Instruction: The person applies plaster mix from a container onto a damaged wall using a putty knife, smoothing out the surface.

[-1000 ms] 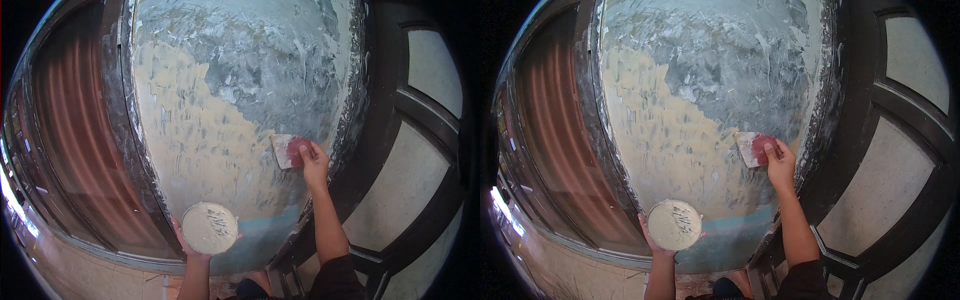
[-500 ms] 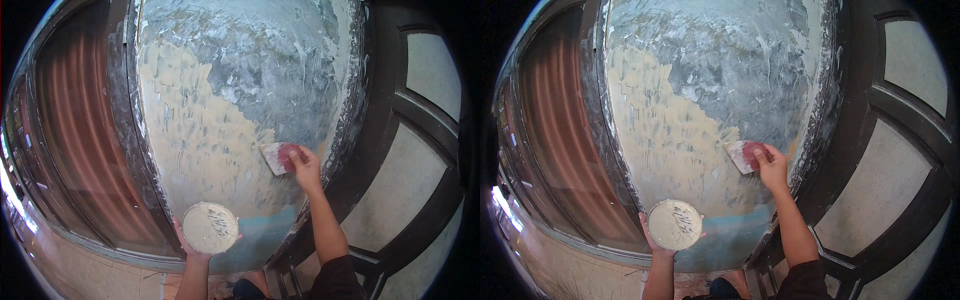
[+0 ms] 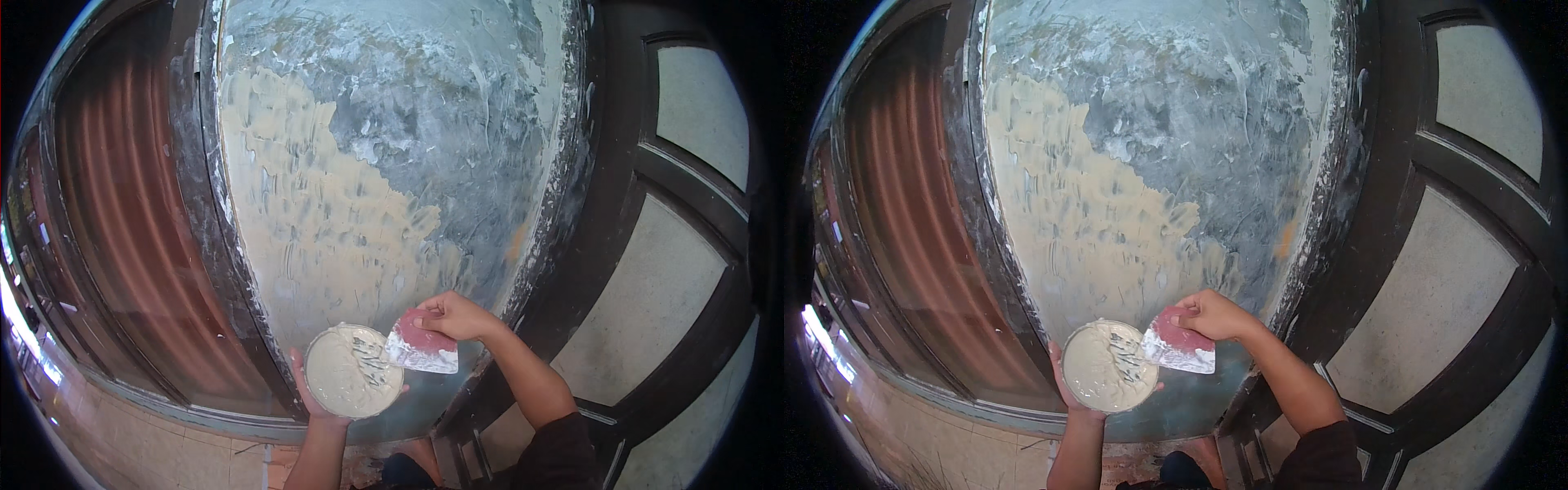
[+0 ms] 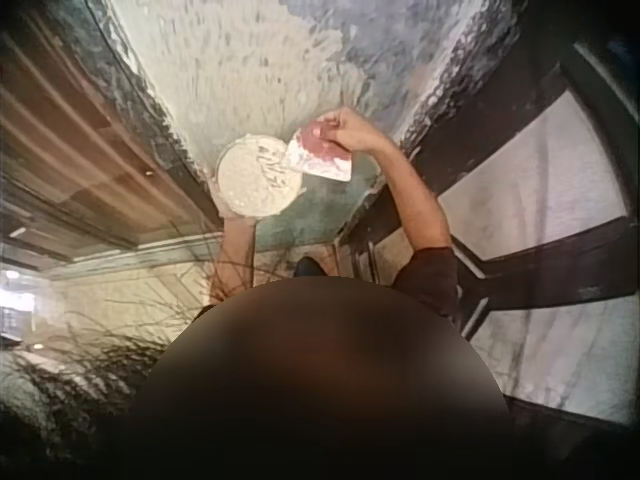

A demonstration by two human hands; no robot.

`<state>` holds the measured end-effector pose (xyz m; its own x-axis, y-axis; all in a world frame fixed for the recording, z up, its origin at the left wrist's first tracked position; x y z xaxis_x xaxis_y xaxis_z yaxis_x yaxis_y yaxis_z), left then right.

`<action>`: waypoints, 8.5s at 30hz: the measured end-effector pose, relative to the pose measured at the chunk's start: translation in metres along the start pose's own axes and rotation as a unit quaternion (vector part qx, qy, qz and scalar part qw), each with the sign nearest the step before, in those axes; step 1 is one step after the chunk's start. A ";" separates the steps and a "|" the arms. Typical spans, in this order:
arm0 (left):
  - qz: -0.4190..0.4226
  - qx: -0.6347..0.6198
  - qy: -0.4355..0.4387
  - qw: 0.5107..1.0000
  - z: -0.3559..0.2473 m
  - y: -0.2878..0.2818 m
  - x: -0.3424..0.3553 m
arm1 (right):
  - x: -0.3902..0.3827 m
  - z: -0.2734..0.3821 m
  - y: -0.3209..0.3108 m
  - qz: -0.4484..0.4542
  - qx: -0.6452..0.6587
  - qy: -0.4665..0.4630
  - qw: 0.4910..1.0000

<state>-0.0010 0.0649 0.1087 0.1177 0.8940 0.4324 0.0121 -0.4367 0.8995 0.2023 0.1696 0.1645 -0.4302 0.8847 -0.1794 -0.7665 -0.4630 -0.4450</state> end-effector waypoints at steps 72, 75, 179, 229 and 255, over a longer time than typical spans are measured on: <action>0.002 -0.040 0.022 0.999 0.052 0.031 0.069 | -0.090 0.068 -0.041 -0.412 -0.324 -0.425 0.738; -0.002 -0.024 0.018 1.000 0.058 0.022 0.079 | -0.083 0.055 -0.054 -0.437 -0.268 -0.386 0.767; -0.081 0.091 0.074 0.990 0.046 -0.044 0.023 | -0.016 -0.004 -0.164 -0.380 0.100 -0.240 0.888; -0.075 0.118 0.084 0.987 0.040 -0.036 0.013 | -0.028 0.025 -0.147 -0.390 0.113 -0.249 0.879; -0.076 0.074 0.066 0.992 0.037 -0.047 0.011 | -0.035 0.005 -0.162 -0.396 0.159 -0.247 0.870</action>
<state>0.0363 0.0914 0.0691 -0.0277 0.9515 0.3065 0.1673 -0.2979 0.9398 0.3390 0.2134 0.2468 0.2009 0.8384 0.5066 -0.9752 0.2205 0.0218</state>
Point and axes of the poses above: each hand's wrist, its own x-axis towards the middle knuckle, its own y-axis out of the palm, z = x × y, the point moved 6 cm from there along x, towards the middle knuckle, and after that the axes turned 14 degrees about y, right-handed, at the moved point
